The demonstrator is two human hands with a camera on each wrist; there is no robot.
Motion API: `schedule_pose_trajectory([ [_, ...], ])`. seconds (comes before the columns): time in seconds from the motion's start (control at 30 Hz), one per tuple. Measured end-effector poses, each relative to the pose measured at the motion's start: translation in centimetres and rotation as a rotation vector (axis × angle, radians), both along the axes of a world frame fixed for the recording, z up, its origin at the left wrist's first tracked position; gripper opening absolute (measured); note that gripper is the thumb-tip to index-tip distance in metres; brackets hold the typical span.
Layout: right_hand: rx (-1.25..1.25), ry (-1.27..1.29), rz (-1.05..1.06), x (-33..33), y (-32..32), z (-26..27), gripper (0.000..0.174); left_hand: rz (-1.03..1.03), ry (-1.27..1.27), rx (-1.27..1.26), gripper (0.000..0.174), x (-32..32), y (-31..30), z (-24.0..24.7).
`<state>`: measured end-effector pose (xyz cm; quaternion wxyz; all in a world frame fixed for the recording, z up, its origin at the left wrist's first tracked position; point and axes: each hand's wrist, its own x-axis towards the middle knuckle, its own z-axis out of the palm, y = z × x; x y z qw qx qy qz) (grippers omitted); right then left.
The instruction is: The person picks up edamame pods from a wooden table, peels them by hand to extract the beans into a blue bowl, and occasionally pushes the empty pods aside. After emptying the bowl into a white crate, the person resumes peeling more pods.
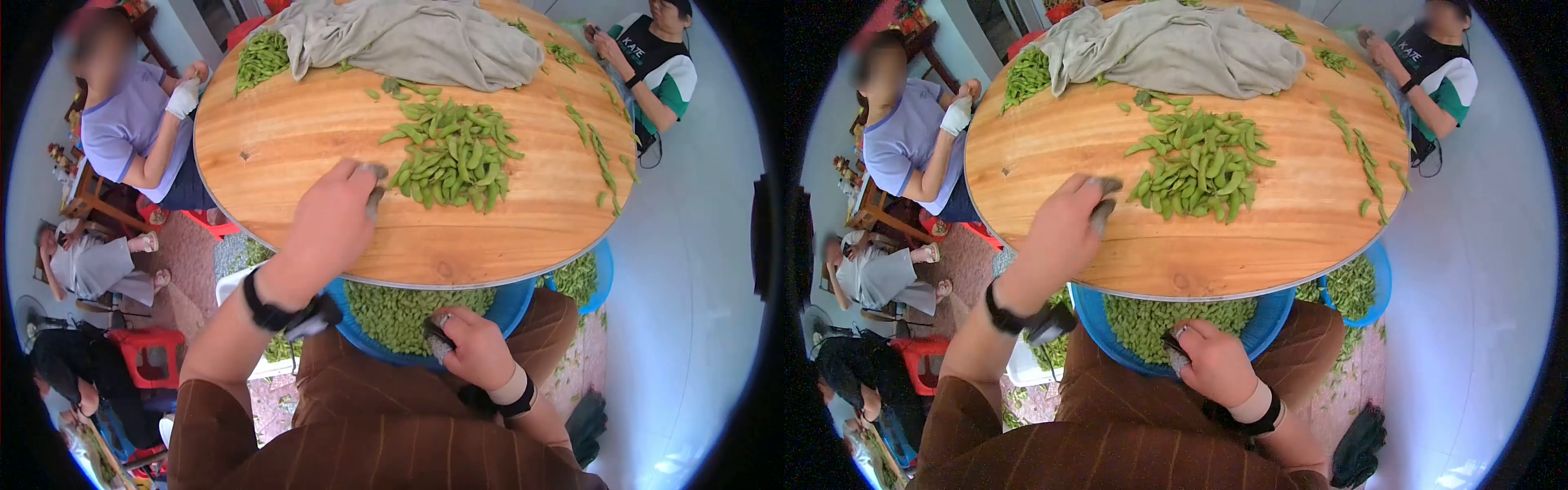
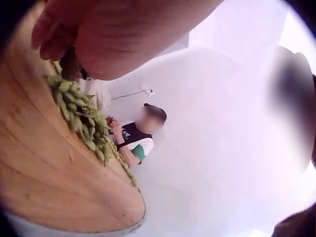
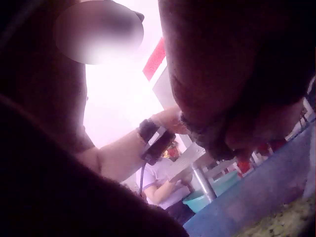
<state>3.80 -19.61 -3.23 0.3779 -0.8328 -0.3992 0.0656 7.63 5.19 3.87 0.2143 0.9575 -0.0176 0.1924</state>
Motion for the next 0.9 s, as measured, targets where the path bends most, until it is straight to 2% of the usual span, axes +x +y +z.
schedule_pose_trajectory([
  [0.03, -0.033, 0.012, 0.026, -0.1, -0.3, -0.1, 0.031, -0.003, -0.007, -0.001, 0.016, 1.5, 0.1, -1.2],
  [0.1, -0.047, 0.013, 0.017, -0.4, -0.8, 0.1, 0.031, -0.034, 0.075, 0.015, 0.020, 3.5, 0.1, -2.6],
  [0.23, -0.051, 0.025, 0.011, -0.6, -1.5, -0.7, 0.032, -0.011, 0.136, 0.010, 0.025, 3.1, -0.7, -2.9],
  [0.3, -0.095, 0.081, 0.016, -0.5, -1.5, -0.8, 0.029, -0.017, 0.216, -0.125, 0.028, 1.8, -0.6, -2.9],
  [0.33, -0.145, 0.131, 0.033, -0.4, -1.4, -0.8, 0.027, -0.021, 0.225, -0.116, 0.028, 1.2, -0.6, -2.8],
  [0.37, -0.136, 0.139, 0.030, -0.3, -1.2, -0.7, 0.027, 0.038, 0.249, -0.265, 0.027, 0.7, -0.7, -2.6],
  [0.4, -0.019, 0.281, -0.019, -0.4, -1.0, -0.5, 0.025, 0.099, 0.271, -0.415, 0.027, 0.1, -0.7, -2.6],
  [0.43, 0.098, 0.423, -0.068, -0.3, -0.8, -0.1, 0.023, 0.100, 0.277, -0.407, 0.027, -0.5, -0.6, -2.8],
  [0.47, 0.104, 0.429, -0.069, -0.1, -0.7, 0.5, 0.023, 0.049, 0.259, -0.570, 0.025, -1.1, -0.6, -3.0],
  [0.5, 0.211, 0.564, -0.087, 0.1, -0.6, 1.2, 0.025, -0.003, 0.241, -0.734, 0.024, -1.7, -0.6, -3.3],
  [0.53, 0.318, 0.699, -0.109, 0.3, -0.6, 2.0, 0.027, -0.006, 0.252, -0.730, 0.024, -2.4, -1.1, -3.1],
  [0.57, 0.285, 0.886, -0.118, 0.7, -0.8, 2.9, 0.037, -0.057, 0.315, -0.795, 0.024, -3.2, -1.9, -2.6],
  [0.63, 0.325, 0.812, -0.132, 1.2, -0.6, 3.3, 0.039, -0.153, 0.508, -0.987, 0.023, -4.5, -3.1, -1.3],
  [0.67, 0.357, 0.729, -0.135, 1.2, -0.7, 3.3, 0.041, -0.164, 0.526, -0.988, 0.023, -5.1, -3.6, -1.5],
  [0.7, 0.414, 0.527, -0.112, 1.3, -0.4, 2.5, 0.040, -0.224, 0.561, -1.034, 0.022, -5.5, -4.2, -1.8],
  [0.77, 0.424, 0.593, -0.116, 1.2, -0.5, 2.7, 0.041, -0.324, 0.578, -1.042, 0.018, -6.0, -4.8, -2.4],
  [0.83, 0.435, 0.659, -0.109, 0.9, -0.7, 3.1, 0.042, -0.321, 0.627, -1.010, 0.017, -6.1, -5.3, -2.3],
  [0.9, 0.449, 0.833, -0.101, 0.7, -0.9, 3.4, 0.044, -0.313, 0.668, -0.976, 0.015, -6.1, -5.6, -2.3],
])
